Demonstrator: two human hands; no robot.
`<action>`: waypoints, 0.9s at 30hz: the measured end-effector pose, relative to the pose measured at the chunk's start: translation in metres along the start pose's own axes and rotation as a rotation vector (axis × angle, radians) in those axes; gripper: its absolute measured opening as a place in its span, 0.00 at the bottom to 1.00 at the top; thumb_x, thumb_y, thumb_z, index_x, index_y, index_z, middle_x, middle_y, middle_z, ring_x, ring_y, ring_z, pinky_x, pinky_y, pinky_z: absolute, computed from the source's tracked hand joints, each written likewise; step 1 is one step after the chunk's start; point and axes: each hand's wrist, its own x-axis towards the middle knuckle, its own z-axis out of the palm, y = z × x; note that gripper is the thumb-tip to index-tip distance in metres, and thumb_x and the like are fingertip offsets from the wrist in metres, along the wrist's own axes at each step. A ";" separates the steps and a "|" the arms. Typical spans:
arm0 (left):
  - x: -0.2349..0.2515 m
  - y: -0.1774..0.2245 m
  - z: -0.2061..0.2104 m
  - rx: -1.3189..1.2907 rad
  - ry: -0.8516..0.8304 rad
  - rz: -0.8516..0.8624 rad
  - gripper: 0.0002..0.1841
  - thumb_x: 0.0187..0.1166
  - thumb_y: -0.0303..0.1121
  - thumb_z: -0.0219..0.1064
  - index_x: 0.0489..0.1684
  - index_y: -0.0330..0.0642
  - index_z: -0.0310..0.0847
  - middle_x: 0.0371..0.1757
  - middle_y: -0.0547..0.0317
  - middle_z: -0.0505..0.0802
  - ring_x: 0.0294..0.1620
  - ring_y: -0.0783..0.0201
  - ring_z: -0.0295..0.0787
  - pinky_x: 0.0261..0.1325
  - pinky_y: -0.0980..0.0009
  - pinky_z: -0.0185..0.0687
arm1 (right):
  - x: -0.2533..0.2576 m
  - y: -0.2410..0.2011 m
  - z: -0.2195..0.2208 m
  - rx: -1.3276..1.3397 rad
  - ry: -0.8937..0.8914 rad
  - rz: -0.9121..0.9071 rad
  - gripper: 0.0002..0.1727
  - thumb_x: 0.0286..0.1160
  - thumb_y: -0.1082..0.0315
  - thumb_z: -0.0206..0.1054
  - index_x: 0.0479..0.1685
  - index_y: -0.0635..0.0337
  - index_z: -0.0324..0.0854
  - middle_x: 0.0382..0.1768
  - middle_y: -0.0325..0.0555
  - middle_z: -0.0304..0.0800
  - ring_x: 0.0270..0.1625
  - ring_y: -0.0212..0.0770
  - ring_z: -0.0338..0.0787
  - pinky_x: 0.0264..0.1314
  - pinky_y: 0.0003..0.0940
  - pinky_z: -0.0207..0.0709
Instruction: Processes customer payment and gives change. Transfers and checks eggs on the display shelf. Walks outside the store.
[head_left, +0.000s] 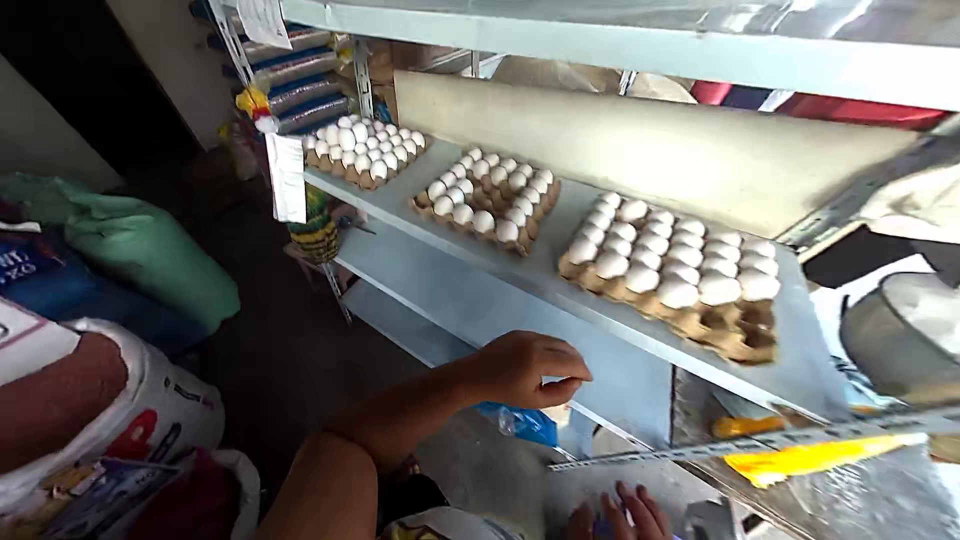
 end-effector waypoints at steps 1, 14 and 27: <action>-0.012 -0.015 -0.020 -0.004 -0.013 -0.010 0.09 0.78 0.24 0.66 0.45 0.32 0.93 0.47 0.46 0.97 0.53 0.58 0.95 0.61 0.65 0.88 | 0.007 -0.016 0.025 0.046 -0.032 0.023 0.14 0.83 0.62 0.62 0.63 0.54 0.77 0.71 0.47 0.75 0.87 0.42 0.64 0.92 0.38 0.52; -0.078 -0.170 -0.205 0.132 0.202 -0.404 0.12 0.82 0.29 0.62 0.44 0.34 0.93 0.44 0.51 0.97 0.49 0.66 0.96 0.58 0.68 0.92 | 0.138 -0.011 0.182 0.038 -0.201 0.004 0.15 0.85 0.58 0.58 0.63 0.41 0.83 0.73 0.43 0.80 0.83 0.49 0.72 0.86 0.48 0.62; 0.017 -0.248 -0.265 0.306 -0.501 -0.380 0.24 0.76 0.31 0.75 0.73 0.43 0.83 0.74 0.49 0.86 0.74 0.51 0.84 0.76 0.51 0.79 | 0.337 0.003 0.292 0.031 -0.729 0.105 0.25 0.77 0.59 0.73 0.75 0.50 0.83 0.70 0.51 0.87 0.74 0.59 0.82 0.74 0.69 0.69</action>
